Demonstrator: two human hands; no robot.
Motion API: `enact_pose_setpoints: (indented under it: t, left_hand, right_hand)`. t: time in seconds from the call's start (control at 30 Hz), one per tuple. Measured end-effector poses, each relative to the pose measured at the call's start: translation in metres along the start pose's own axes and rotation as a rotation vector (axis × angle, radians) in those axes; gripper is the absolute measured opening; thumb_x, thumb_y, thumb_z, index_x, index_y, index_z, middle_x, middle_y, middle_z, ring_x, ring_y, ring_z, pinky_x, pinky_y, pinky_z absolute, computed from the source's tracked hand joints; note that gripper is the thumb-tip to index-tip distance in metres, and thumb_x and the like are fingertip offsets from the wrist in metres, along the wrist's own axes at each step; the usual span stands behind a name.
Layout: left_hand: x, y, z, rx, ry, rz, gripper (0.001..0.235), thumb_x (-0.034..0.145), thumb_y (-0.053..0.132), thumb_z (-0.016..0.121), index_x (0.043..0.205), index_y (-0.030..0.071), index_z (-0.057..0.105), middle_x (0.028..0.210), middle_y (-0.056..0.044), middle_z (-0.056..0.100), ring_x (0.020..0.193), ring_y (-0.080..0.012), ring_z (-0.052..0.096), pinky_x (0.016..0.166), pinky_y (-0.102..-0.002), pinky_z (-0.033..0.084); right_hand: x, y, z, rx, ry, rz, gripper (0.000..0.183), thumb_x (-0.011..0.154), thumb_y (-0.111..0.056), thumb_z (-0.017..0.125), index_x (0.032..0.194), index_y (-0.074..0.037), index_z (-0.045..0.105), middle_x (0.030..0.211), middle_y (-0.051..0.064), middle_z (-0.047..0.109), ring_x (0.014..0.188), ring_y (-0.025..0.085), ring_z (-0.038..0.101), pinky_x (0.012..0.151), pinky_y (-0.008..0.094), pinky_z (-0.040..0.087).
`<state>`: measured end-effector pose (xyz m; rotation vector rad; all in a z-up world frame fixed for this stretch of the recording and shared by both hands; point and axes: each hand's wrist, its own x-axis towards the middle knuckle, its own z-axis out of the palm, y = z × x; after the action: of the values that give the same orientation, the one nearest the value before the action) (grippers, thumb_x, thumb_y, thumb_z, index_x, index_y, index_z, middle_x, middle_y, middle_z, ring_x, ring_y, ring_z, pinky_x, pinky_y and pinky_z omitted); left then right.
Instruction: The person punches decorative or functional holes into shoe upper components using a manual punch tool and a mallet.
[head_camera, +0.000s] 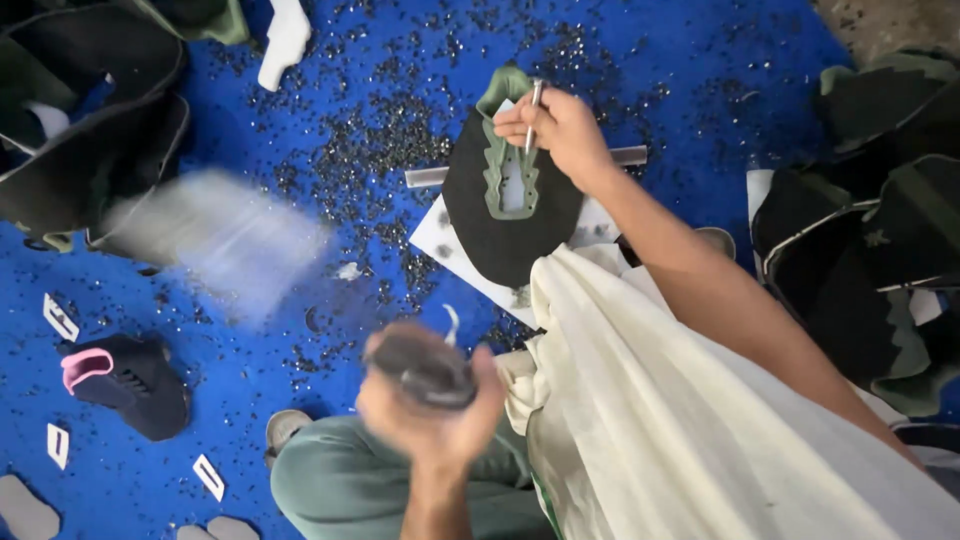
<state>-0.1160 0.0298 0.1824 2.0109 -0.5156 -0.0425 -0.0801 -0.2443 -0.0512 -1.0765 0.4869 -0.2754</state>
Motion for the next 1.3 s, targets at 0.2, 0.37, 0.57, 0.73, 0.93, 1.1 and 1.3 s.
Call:
enact_pose_setpoints:
  t: [0.2,0.37,0.57,0.73,0.93,1.1,1.3]
  left_hand:
    - [0.008,-0.045,0.049,-0.437,0.119,0.177,0.041,0.07,0.016,0.077,0.1,0.007,0.05,0.078,-0.006,0.06,0.066,-0.0177,0.06,0.062,-0.03,0.048]
    - [-0.031,-0.12,0.083,0.031,-0.155,-0.131,0.052,0.063,0.018,0.083,0.108,0.0,0.063,0.084,-0.013,0.07,0.075,-0.0255,0.069,0.07,-0.035,0.055]
    - [-0.028,-0.053,0.021,-0.004,-0.062,-0.204,0.033,0.07,0.014,0.082,0.093,0.005,0.061,0.077,-0.006,0.068,0.065,-0.0175,0.068,0.065,-0.03,0.056]
    - [0.004,0.018,-0.031,-0.175,0.065,0.028,0.039,0.069,0.013,0.077,0.093,0.004,0.047,0.074,-0.002,0.059,0.062,-0.0149,0.058,0.062,-0.027,0.046]
    - [0.0,-0.082,0.053,0.074,-0.116,-0.069,0.037,0.069,0.016,0.081,0.094,0.004,0.056,0.077,-0.012,0.064,0.071,-0.031,0.063,0.067,-0.038,0.051]
    - [-0.038,-0.118,0.076,0.088,-0.181,-0.383,0.043,0.067,0.018,0.078,0.104,0.001,0.065,0.084,-0.017,0.075,0.077,-0.0335,0.077,0.071,-0.042,0.059]
    - [-0.057,-0.084,0.014,0.081,-0.053,-0.387,0.038,0.069,0.022,0.087,0.089,0.004,0.06,0.071,-0.009,0.071,0.061,-0.0175,0.069,0.061,-0.033,0.057]
  right_hand:
    - [-0.021,0.005,0.013,-0.461,-0.015,-0.337,0.012,0.104,-0.003,0.055,0.107,0.005,0.064,0.112,0.019,0.076,0.102,0.024,0.076,0.087,0.033,0.061]
    - [-0.01,0.015,-0.001,-0.566,-0.049,-0.476,0.016,0.107,-0.004,0.055,0.115,0.006,0.065,0.113,0.02,0.075,0.104,0.025,0.072,0.088,0.035,0.058]
    - [0.012,0.015,-0.005,0.04,0.069,-0.091,0.021,0.109,-0.02,0.05,0.101,-0.003,0.06,0.105,0.015,0.075,0.095,0.023,0.076,0.086,0.035,0.063]
    - [0.017,0.019,-0.005,-0.09,0.008,-0.096,0.016,0.107,-0.015,0.054,0.105,0.0,0.06,0.108,0.016,0.075,0.101,0.024,0.077,0.089,0.035,0.064]
    - [-0.018,-0.003,0.018,-0.662,-0.009,-0.583,0.014,0.102,0.003,0.057,0.114,0.004,0.064,0.114,0.018,0.076,0.103,0.025,0.077,0.09,0.037,0.063]
    - [0.003,0.019,-0.008,-0.332,0.116,-0.442,0.015,0.096,0.001,0.058,0.109,0.004,0.067,0.109,0.023,0.074,0.099,0.032,0.073,0.086,0.042,0.059]
    - [-0.008,-0.023,0.019,0.13,0.049,-0.148,0.013,0.103,-0.009,0.056,0.097,-0.001,0.063,0.107,0.018,0.073,0.094,0.023,0.073,0.091,0.037,0.062]
